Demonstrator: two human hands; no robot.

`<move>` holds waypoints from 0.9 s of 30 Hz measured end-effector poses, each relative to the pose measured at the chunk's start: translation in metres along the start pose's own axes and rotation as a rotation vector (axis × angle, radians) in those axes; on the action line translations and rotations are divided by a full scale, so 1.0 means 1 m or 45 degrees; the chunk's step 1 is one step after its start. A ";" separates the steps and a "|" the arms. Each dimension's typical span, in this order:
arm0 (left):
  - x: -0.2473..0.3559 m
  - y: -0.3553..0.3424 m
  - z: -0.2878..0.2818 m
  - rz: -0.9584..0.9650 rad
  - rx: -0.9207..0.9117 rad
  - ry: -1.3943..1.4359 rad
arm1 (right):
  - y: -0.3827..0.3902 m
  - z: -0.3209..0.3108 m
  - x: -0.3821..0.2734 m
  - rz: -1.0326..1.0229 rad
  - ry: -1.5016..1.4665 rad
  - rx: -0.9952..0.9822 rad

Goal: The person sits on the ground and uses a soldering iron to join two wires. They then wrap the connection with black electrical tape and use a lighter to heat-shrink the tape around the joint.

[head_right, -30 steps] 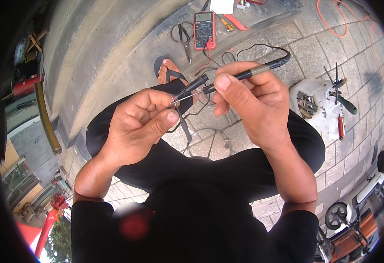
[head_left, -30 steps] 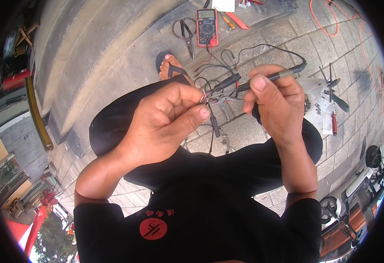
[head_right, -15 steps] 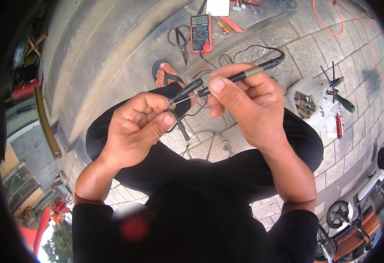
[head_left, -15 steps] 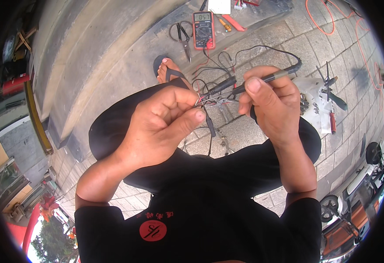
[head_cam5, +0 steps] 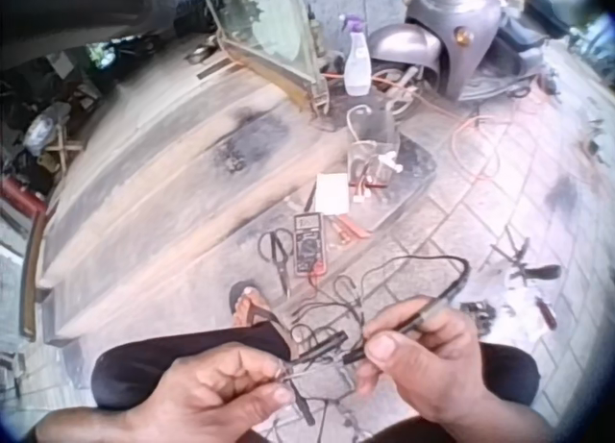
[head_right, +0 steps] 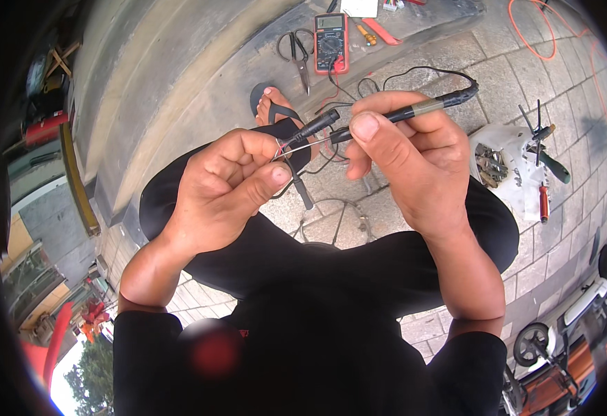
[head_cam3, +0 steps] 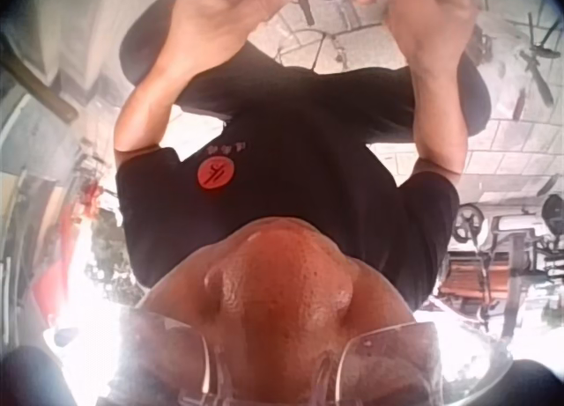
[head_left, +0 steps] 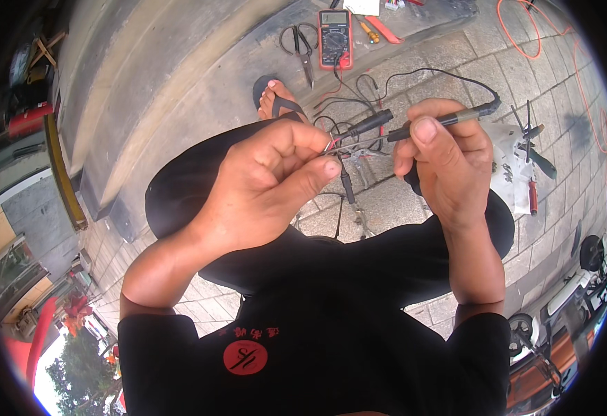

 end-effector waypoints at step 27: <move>-0.002 0.001 -0.001 -0.023 -0.003 -0.019 | -0.001 0.002 0.001 -0.023 -0.005 -0.007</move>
Point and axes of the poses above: each hand's wrist, its own y-axis away from the middle knuckle, its own z-axis out of the palm, x = y × z, the point moved 9 cm from there along -y, towards the middle knuckle, and after that the axes turned 7 degrees about -y, right-handed, at the moved point
